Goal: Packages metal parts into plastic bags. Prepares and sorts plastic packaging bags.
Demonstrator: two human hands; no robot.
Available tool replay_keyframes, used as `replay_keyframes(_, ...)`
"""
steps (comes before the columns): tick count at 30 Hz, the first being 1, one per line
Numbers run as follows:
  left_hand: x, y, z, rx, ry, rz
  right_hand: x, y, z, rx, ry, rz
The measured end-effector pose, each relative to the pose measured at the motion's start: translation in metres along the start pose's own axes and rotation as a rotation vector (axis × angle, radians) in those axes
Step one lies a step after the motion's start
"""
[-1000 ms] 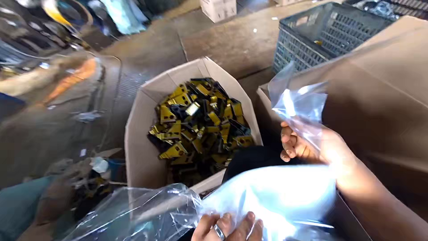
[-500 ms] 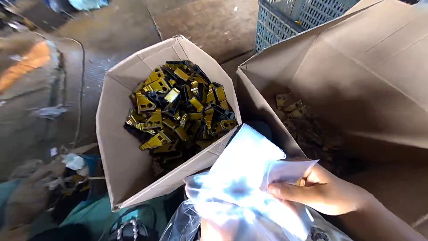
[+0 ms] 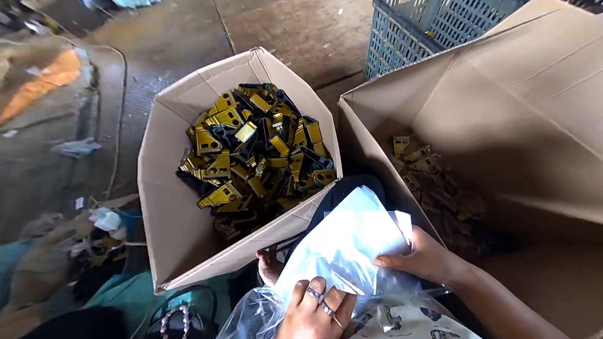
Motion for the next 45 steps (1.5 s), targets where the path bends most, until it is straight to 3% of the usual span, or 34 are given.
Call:
replay_keyframes(5, 0.014, -0.043, -0.006, 0.266, -0.076, -0.274, 0.009, 0.0, -0.001, 0.008, 0.01, -0.115)
replay_keyframes(8, -0.005, -0.079, -0.018, 0.524, -0.294, -0.551, 0.015, -0.002, -0.001, 0.029, 0.021, -0.153)
replay_keyframes(10, -0.027, -0.083, -0.032, 0.634, -0.448, -0.846, 0.016, -0.005, -0.001, 0.079, 0.03, -0.209)
replay_keyframes(16, -0.038, -0.086, -0.046, 0.681, -0.202, -1.611, 0.009, -0.019, -0.009, 0.195, 0.069, -0.244)
replay_keyframes(20, -0.045, -0.099, -0.058, 1.099, -0.129, -1.506, 0.003, -0.025, 0.0, 0.262, -0.011, -0.336)
replay_keyframes(24, -0.052, -0.099, -0.069, 1.089, -0.071, -1.442, 0.045, -0.034, -0.009, 0.304, 0.185, -0.601)
replay_keyframes(28, -0.044, -0.094, -0.071, 1.081, -0.001, -1.405, 0.085, -0.09, -0.059, 0.511, 0.475, -0.787)
replay_keyframes(31, -0.036, -0.09, -0.066, 1.028, 0.112, -1.329, 0.074, -0.133, -0.092, 0.612, 0.664, -0.99)
replay_keyframes(33, -0.033, -0.09, -0.058, 0.95, 0.173, -1.272, 0.031, -0.144, -0.086, 0.638, 0.505, -1.042)
replay_keyframes(36, -0.035, -0.091, -0.048, 0.781, 0.25, -1.226, -0.05, -0.12, -0.043, 0.75, 0.075, -0.996)
replay_keyframes(39, -0.031, -0.091, -0.048, 0.641, 0.313, -1.133, -0.097, -0.081, -0.006, 0.642, -0.381, -0.655)
replay_keyframes(41, -0.029, -0.09, -0.051, 0.703, 0.306, -1.178, -0.104, -0.07, 0.003, 0.577, -0.453, -0.524)
replay_keyframes(43, -0.034, -0.087, -0.057, 0.877, 0.291, -1.343, -0.097, -0.067, 0.005, 0.609, -0.35, -0.542)
replay_keyframes(45, -0.042, -0.085, -0.058, 0.849, 0.214, -1.449, -0.086, -0.066, 0.007, 0.637, -0.213, -0.601)
Point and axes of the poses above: each hand's wrist, its own z-axis towards the middle knuckle, its own x-axis out of the back of the hand, y = z × x, the point moved 9 cm from there along z, towards the middle knuckle, and after that the axes turned 9 degrees about -y, right-handed, at the moved point
